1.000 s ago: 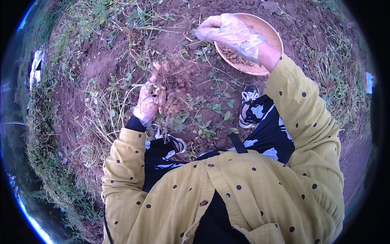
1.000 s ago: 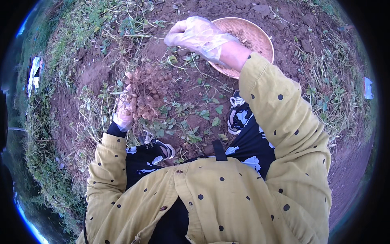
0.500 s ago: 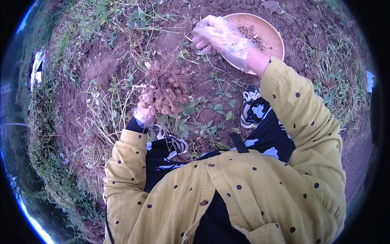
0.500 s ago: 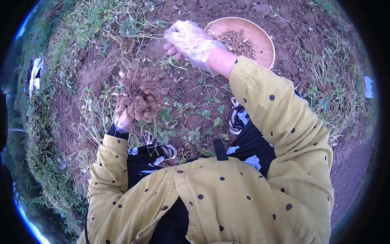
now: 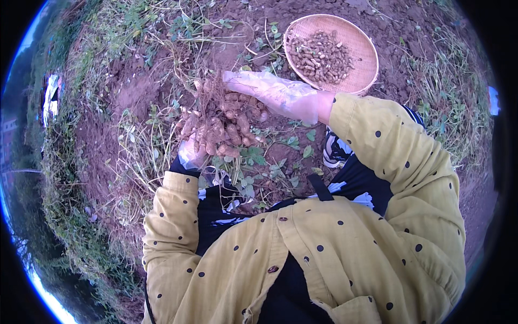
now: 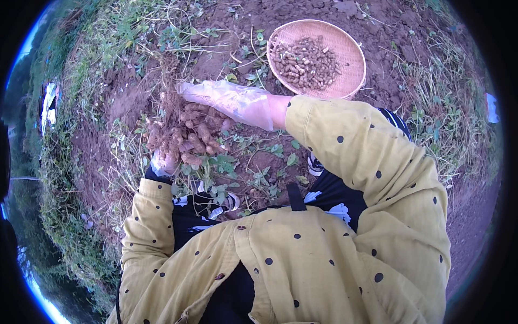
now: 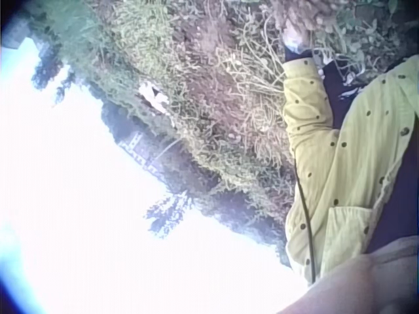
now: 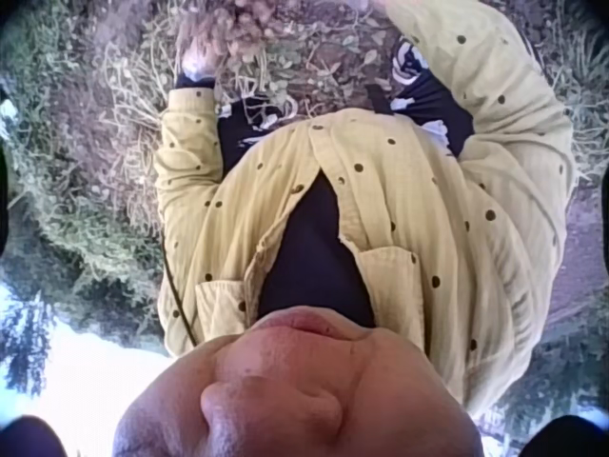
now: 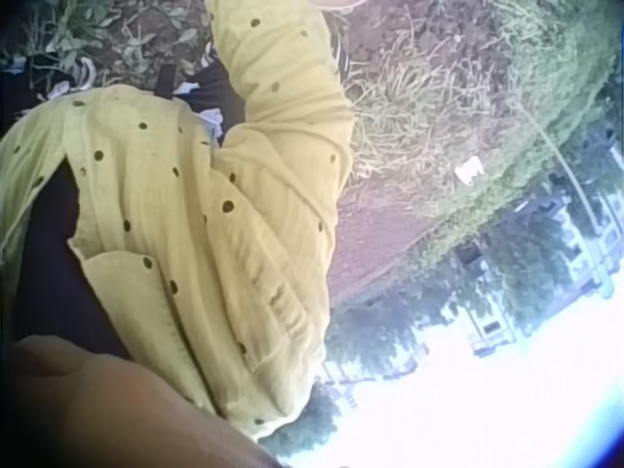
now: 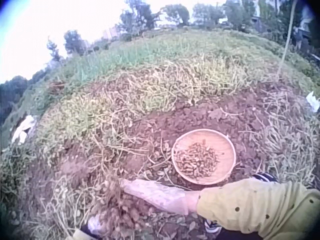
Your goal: The person squats in a garden and pulls peanut plants from the soil. They shake off dirt and separate the peanuts from the roots, placing them into a nearby basket.
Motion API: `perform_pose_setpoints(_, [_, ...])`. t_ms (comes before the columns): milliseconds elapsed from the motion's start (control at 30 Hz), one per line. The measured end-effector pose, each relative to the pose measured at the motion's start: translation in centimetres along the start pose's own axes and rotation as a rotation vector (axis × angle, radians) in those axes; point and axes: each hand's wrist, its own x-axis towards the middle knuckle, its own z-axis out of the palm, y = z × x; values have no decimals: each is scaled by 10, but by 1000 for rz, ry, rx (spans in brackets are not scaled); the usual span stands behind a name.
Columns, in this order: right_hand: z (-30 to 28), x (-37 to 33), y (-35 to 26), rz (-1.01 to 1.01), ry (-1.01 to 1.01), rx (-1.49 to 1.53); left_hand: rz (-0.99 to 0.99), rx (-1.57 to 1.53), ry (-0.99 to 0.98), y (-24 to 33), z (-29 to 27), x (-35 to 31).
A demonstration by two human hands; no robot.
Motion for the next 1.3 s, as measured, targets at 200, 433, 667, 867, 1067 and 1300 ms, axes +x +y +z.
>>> perform_pose_setpoints(200, [3, 1, -26, 201, 60, 273, -4, 224, 154, -66, -12, -15])
perform_pose_setpoints(433, [10, 8, -28, 226, 143, 102, -79, -216, 319, -80, -6, -14])
perform_pose_setpoints(667, [13, 4, -1, -14, 206, -397, -82, -679, 214, -59, 4, -1])
perform_pose_setpoints(867, [6, 11, -6, -38, 330, -416, -182, -586, 328, -25, 24, 4])
perform_pose_setpoints(1067, [-57, 5, 8, 158, 557, -306, -173, -724, 298, -61, 8, -17])
perform_pose_setpoints(1300, [-125, -17, 62, 305, 649, -647, -165, -359, 287, -28, 10, -22])
